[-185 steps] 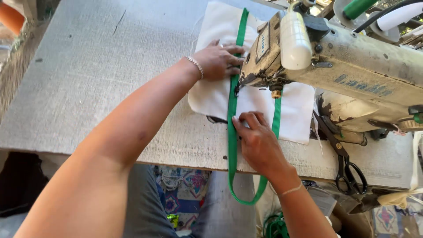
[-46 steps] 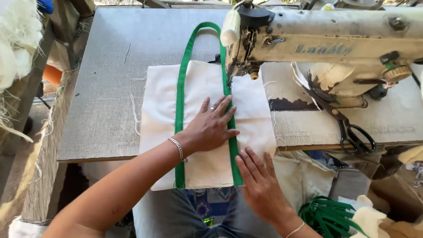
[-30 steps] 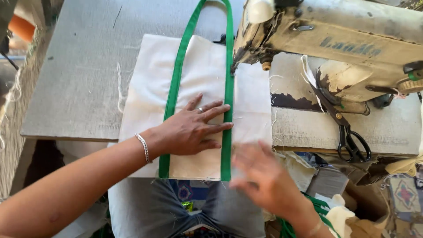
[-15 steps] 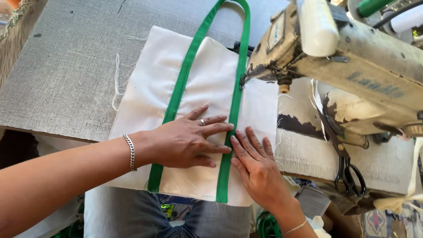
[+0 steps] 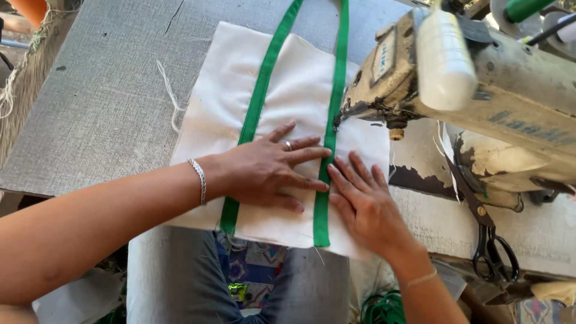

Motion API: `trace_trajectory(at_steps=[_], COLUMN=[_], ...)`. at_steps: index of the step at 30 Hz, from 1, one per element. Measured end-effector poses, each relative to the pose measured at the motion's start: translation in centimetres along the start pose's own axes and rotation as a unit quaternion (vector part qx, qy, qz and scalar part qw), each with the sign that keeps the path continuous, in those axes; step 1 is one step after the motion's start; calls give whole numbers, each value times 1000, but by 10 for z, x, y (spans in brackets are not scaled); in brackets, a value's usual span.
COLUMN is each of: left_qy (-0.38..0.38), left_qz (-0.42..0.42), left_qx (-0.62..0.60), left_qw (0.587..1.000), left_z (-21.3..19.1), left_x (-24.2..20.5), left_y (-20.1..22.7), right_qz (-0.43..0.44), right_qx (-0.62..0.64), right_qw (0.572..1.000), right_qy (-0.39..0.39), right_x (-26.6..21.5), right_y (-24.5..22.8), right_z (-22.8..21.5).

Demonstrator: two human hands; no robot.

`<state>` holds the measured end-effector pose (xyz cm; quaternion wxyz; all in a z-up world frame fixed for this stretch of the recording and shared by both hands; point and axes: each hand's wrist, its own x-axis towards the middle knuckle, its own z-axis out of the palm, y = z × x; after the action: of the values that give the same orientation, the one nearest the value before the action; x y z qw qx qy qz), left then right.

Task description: Sewing green straps onto a white fabric piece using an industrial sewing machine

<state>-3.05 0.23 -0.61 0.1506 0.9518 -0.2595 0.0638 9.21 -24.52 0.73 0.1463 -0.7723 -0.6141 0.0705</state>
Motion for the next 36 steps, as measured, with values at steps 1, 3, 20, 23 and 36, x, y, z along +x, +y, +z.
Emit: trace_trajectory(at_steps=[1,3,20,23,36], left_qy=[-3,-29,-8,-15,55], left_qz=[5,-27,5,15,21], left_qx=[1,-2,-95,-91,-28], left_qw=[1000,999,995,996,998], left_z=[-1,-11,-14,-17,-10], left_x=[2,4,-20,-17,10], left_y=[6,12,65,54,-20], right_qz=[4,-16,-89,-95,-87], right_qx=[1,0,-18,-10,-55], right_qw=[1000,1000,994,995,991], right_qy=[4,-3,55,35,81], right_x=[-4,-3,-73,-63,-4], right_y=[3,8,-33,-28,23], right_z=[0,2,11,5,14])
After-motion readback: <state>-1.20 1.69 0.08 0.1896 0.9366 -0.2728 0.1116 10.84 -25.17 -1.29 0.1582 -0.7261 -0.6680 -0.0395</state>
